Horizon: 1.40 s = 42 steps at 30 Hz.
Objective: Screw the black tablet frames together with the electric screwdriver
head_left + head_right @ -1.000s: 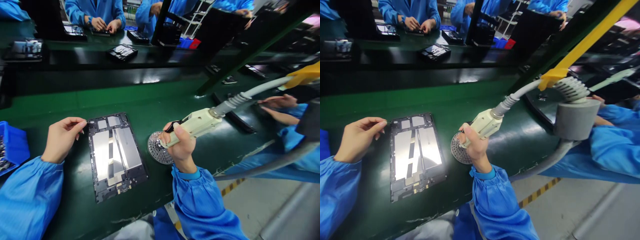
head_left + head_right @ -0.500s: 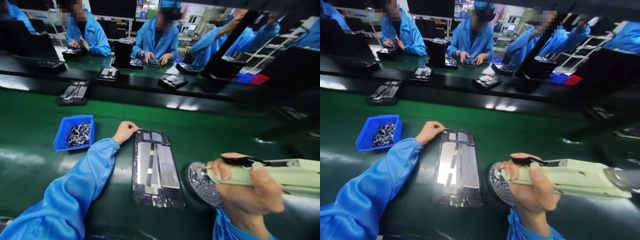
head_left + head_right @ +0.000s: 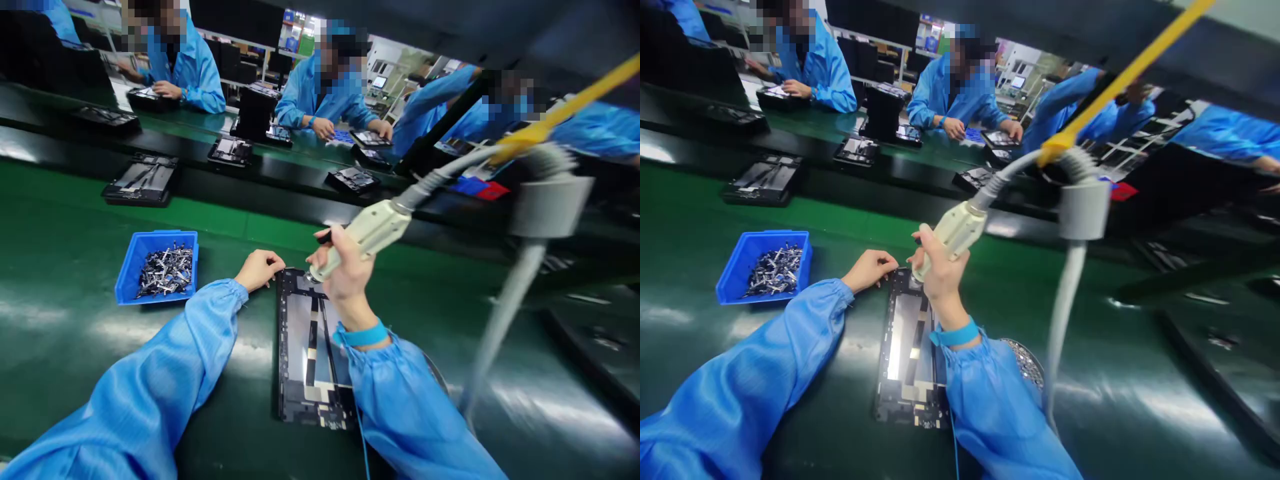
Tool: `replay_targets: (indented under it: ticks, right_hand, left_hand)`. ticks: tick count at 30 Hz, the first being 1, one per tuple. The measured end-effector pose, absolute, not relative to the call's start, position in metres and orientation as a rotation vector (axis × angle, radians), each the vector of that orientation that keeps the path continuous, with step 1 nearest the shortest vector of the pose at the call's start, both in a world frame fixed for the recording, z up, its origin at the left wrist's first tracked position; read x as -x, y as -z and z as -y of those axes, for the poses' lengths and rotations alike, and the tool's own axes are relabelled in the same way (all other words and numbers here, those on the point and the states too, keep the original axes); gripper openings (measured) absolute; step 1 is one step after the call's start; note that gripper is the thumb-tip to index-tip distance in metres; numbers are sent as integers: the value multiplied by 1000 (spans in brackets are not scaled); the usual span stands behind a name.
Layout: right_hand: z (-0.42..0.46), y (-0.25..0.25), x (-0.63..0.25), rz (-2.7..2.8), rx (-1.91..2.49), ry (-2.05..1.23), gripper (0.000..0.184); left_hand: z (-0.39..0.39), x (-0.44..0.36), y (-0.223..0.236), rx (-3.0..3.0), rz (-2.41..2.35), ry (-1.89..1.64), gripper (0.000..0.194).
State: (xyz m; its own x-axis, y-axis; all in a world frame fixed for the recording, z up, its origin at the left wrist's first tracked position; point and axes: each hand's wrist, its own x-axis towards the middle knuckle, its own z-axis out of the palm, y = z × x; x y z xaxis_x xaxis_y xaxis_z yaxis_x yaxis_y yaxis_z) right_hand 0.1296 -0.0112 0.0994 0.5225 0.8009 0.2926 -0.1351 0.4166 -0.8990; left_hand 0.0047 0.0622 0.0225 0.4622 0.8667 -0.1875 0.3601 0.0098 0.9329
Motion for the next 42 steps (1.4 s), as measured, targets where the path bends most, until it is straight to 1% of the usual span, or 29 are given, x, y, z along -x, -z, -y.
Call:
replay_targets:
  ticks: [4,10,14,23,28,33,36,38,40,42]
  right_hand:
    - [-21,-86,-116,840,1013,-692,43]
    - [-35,-75,-113,827,1012,-667,43]
    - [-36,-74,-111,828,1014,-685,42]
    - [-40,-70,-109,870,1085,-688,43]
    - [-37,-81,-110,836,975,-720,44]
    - [3,-127,-129,839,713,-707,50]
    - [56,-143,-153,991,632,-806,43]
    - [94,-139,-173,1055,609,-874,36]
    - [127,-125,-192,1057,624,-1003,36]
    - [150,-106,-206,1016,649,-1130,40]
  left_hand:
    - [-63,-7,-17,-1551,-1101,-566,11]
    - [-62,-7,-13,-1544,-1101,-575,9]
    - [-61,-7,-14,-1558,-1107,-572,6]
    - [-63,-7,-13,-1580,-1122,-566,11]
    - [-63,-8,-9,-1599,-1159,-567,12]
    - [-68,-5,-7,-1686,-1180,-565,13]
    - [-66,1,-23,-1794,-1241,-624,13]
    - [-46,1,-33,-1898,-1267,-719,22]
    - [-5,-3,-27,-2110,-1151,-826,32]
    - [48,-10,2,-2553,-760,-951,40]
